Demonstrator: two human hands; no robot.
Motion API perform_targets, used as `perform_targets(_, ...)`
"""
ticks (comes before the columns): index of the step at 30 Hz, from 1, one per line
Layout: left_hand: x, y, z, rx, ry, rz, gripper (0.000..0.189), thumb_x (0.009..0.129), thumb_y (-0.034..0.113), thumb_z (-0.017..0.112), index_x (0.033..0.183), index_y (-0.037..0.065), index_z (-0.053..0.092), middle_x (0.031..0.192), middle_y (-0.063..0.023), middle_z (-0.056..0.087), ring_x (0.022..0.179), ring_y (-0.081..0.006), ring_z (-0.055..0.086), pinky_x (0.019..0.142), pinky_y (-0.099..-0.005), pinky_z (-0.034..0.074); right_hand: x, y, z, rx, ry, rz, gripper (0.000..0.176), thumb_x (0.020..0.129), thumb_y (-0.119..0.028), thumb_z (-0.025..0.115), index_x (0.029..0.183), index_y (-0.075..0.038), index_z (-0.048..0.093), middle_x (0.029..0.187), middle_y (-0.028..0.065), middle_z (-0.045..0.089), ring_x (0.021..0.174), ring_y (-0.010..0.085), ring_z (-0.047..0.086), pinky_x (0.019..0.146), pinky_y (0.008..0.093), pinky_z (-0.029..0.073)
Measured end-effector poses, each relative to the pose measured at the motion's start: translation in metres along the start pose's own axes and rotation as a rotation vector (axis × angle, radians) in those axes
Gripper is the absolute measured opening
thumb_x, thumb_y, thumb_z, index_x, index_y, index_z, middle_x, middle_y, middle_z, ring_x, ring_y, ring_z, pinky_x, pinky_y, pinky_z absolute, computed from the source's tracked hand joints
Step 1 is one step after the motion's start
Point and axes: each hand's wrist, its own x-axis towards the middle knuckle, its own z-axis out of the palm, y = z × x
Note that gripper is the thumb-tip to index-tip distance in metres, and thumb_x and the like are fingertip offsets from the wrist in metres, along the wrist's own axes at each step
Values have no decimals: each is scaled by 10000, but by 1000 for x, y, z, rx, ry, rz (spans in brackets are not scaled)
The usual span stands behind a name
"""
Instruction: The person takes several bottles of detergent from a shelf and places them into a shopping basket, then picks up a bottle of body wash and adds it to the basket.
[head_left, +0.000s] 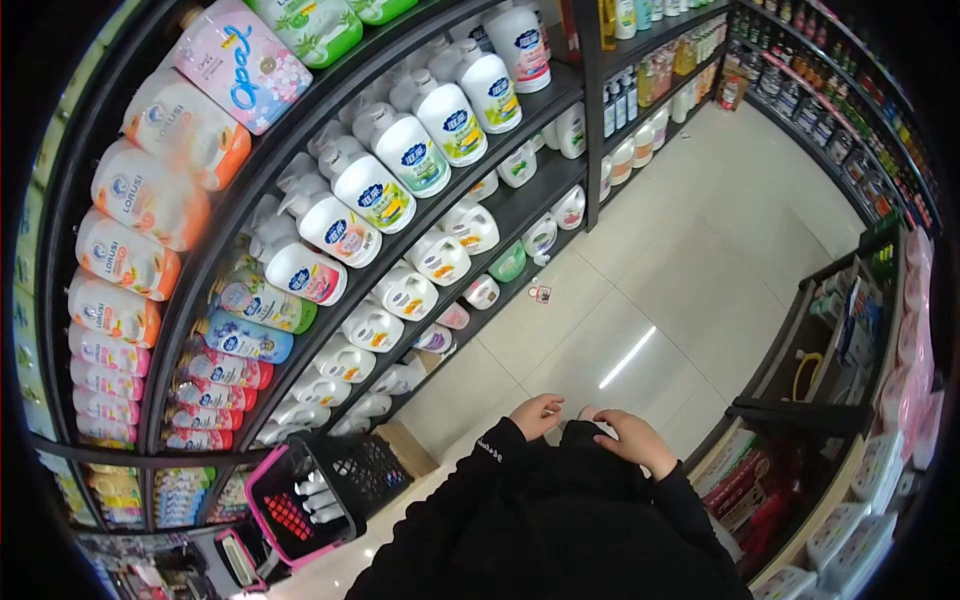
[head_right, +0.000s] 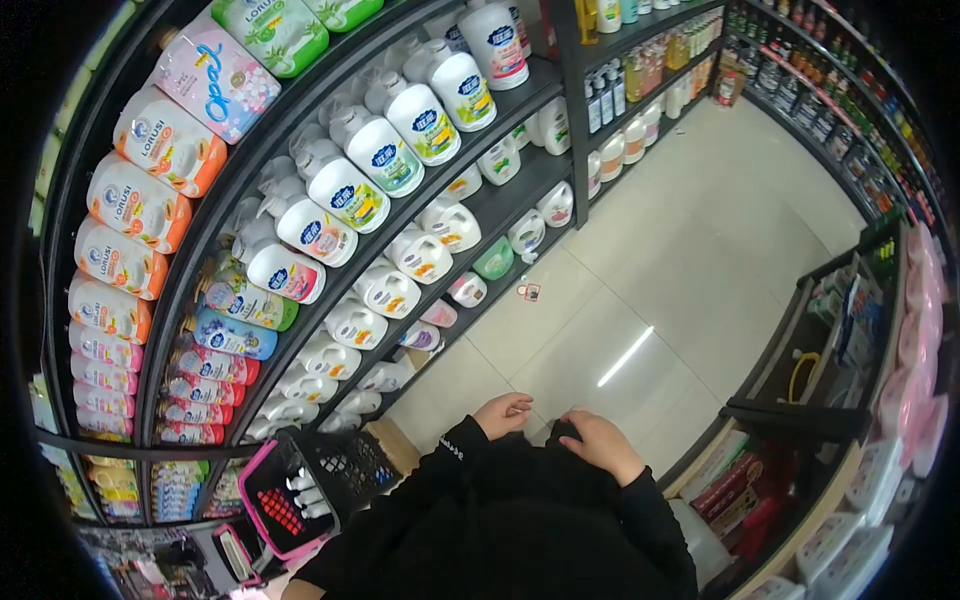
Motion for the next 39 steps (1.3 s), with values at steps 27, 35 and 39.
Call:
perform_targets(27,103,-8,-151,-162,397,50,283,742,155,510,985,13,487,823,-116,559,731,-191,551,678,-268,435,237,-33,-45,-262,-331,-239,293,686,-153,565,939,-25,491,891,150,529,820,301,505,713,355,402)
perform_targets(35,121,-9,-193,-285,517,34,204,787,105,441,958,13,505,809,-107,565,727,-183,549,665,-258,429,301,-53,-40,-185,-507,-354,281,692,-154,559,931,-25,486,879,151,528,814,304,502,712,351,393)
perform_targets(39,142,0,-211,-305,557,3,220,779,55,434,985,-4,488,854,-91,556,740,-134,543,667,-240,433,342,-45,-56,-179,-540,-400,262,696,-134,553,928,-27,494,864,146,532,813,287,510,708,332,399)
